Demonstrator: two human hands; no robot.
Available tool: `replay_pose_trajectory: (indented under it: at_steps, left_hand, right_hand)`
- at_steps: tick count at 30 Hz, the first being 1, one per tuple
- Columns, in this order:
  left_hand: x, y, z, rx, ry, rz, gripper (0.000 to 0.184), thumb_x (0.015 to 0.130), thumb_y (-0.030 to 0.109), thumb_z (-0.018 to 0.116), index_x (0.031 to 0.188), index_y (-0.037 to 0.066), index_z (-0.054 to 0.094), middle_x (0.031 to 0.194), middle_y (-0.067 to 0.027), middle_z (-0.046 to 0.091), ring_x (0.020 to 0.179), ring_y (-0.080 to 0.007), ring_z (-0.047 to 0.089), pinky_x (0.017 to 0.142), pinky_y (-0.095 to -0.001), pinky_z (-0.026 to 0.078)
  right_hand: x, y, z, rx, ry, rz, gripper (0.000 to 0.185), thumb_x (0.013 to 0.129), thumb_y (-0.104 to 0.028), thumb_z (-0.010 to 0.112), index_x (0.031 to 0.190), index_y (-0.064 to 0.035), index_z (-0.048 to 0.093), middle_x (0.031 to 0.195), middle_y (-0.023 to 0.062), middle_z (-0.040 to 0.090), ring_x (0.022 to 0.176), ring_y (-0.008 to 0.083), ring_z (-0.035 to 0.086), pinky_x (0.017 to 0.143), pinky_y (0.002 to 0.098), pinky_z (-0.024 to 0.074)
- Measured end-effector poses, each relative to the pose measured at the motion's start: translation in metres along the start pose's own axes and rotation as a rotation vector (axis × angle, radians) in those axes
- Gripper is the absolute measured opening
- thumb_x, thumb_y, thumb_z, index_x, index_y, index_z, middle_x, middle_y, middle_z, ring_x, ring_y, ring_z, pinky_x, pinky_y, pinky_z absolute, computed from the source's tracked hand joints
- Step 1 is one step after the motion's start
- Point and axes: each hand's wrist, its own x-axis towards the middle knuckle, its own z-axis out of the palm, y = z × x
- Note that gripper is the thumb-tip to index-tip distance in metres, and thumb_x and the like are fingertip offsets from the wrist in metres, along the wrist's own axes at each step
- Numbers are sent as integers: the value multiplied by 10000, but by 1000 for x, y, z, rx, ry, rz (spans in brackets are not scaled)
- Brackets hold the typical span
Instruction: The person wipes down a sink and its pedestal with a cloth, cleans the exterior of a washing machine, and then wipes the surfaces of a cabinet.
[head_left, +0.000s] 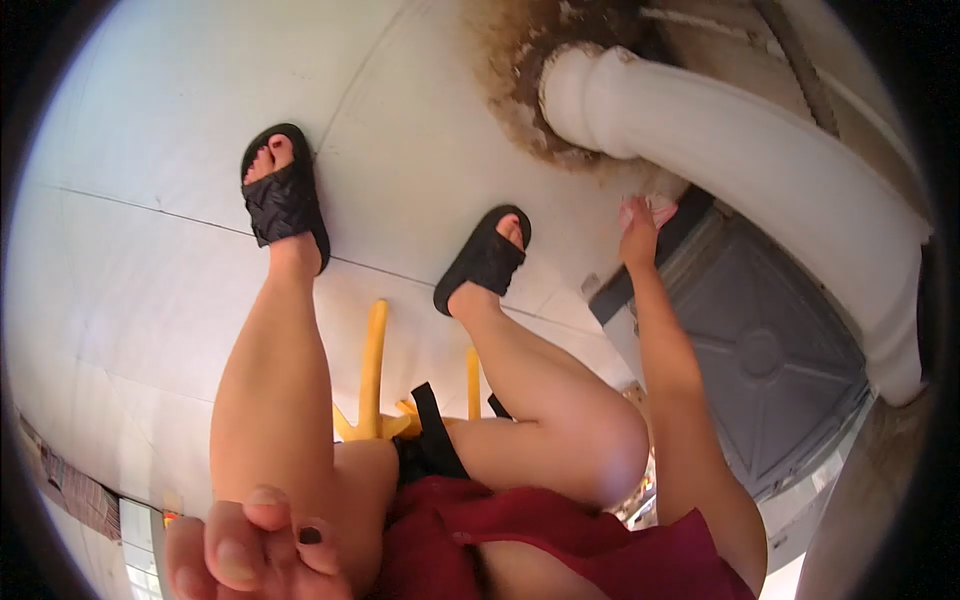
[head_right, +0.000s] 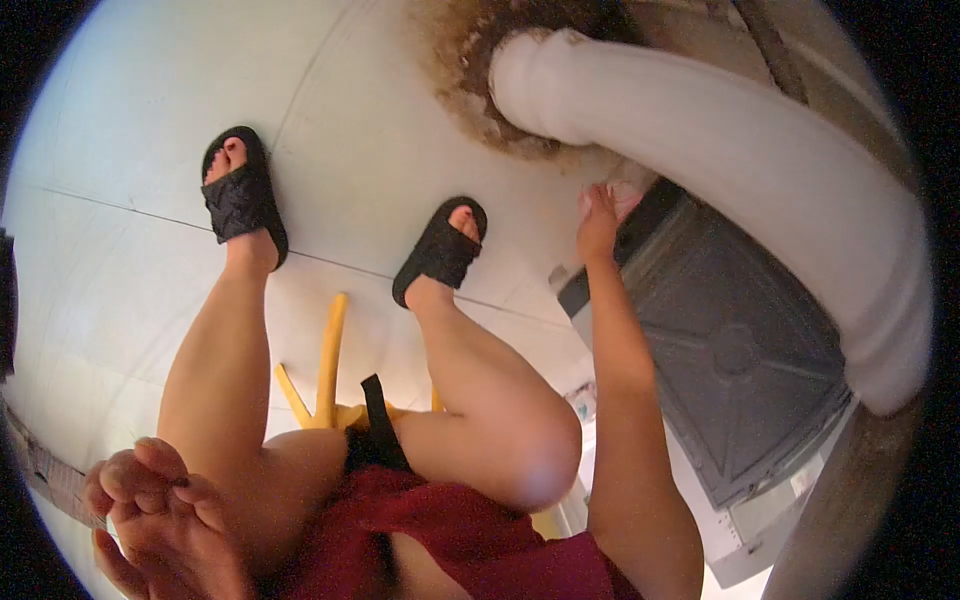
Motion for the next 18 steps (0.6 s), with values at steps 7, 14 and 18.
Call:
replay_pose_trajectory:
  at_steps: [7, 14, 18]
  left_hand:
    - [2, -5, 4, 61, 10, 20, 330, 941, 299, 480, 1221, 127, 519, 1359, -79, 434, 1378, -301, 200, 1102, -427, 247]
    - [10, -10, 11, 72, 33, 31, 324, 937, 296, 488, 1213, 130, 521, 1351, -80, 441, 1373, -300, 207, 1099, -427, 252]
    - [11, -14, 14, 84, 39, 27, 320, 934, 294, 493, 1208, 132, 523, 1346, -80, 446, 1371, -300, 210, 1097, -427, 255]
  right_hand:
    - [90, -99, -17, 1759, 369, 926, 287, 878, -21, 486, 1164, -26, 502, 1159, 137, 559, 1006, 249, 552, 836, 373, 482]
    - [114, -127, 17, 1952, 519, 1163, 304, 895, 44, 457, 1162, -101, 453, 1098, 78, 552, 927, 176, 544, 748, 301, 525]
    - [115, -193, -8, 1959, 449, 1113, 302, 893, 37, 467, 1176, -66, 439, 1066, 89, 557, 918, 201, 548, 790, 316, 549]
